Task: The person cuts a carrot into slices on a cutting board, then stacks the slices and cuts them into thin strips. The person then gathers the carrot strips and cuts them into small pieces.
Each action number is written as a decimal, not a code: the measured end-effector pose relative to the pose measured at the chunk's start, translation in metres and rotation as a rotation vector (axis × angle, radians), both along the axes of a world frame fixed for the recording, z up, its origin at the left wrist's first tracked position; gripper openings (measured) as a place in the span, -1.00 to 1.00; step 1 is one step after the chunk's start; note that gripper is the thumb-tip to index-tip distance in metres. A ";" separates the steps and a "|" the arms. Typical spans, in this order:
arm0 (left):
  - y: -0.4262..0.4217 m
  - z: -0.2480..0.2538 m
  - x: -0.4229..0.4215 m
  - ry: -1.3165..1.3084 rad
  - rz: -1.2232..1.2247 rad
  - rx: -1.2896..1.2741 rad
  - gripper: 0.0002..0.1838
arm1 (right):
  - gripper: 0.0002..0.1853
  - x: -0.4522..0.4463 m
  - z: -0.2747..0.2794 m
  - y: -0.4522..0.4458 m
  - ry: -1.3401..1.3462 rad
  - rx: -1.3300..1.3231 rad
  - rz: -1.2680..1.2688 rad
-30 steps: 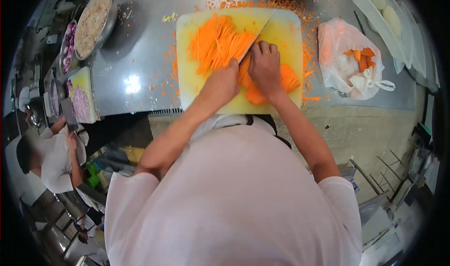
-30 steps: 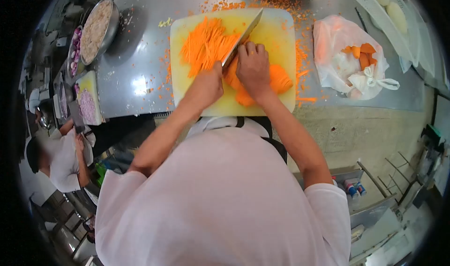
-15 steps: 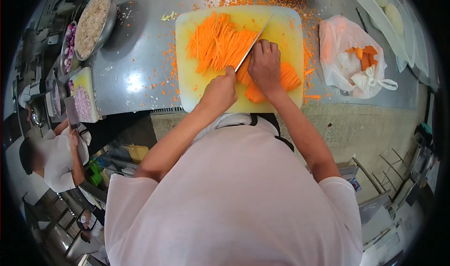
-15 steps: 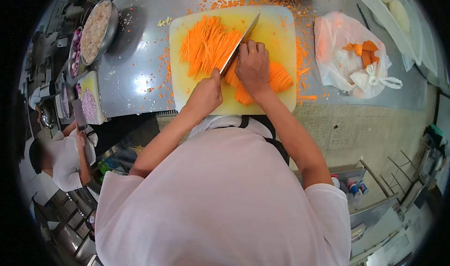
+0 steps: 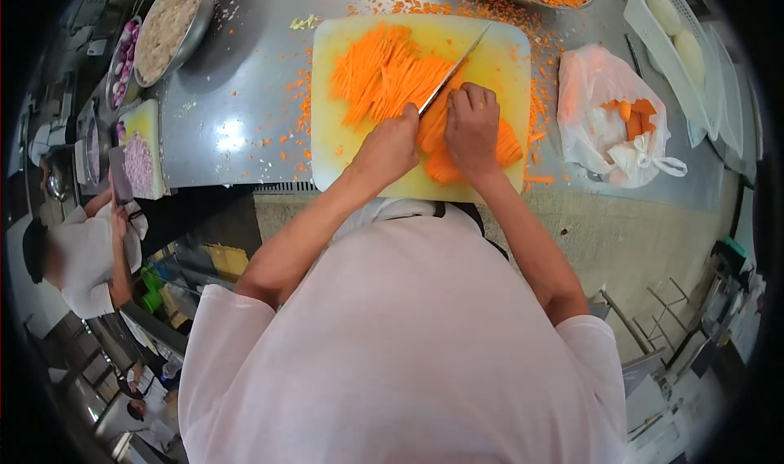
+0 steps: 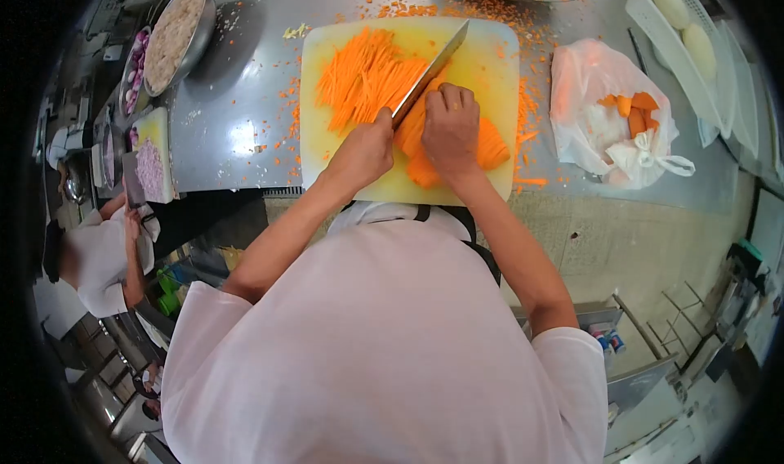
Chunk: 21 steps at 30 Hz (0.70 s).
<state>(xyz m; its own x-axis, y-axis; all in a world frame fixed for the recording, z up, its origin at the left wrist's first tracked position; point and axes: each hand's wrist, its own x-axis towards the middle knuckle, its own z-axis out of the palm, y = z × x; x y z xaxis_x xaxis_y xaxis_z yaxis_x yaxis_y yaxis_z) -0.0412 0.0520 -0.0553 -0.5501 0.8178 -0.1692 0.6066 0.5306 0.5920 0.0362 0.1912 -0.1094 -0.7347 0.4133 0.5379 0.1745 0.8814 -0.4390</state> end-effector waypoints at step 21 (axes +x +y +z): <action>0.005 0.030 0.015 -0.014 -0.014 -0.080 -0.88 | -0.78 0.007 -0.003 -0.001 -0.181 -0.060 0.028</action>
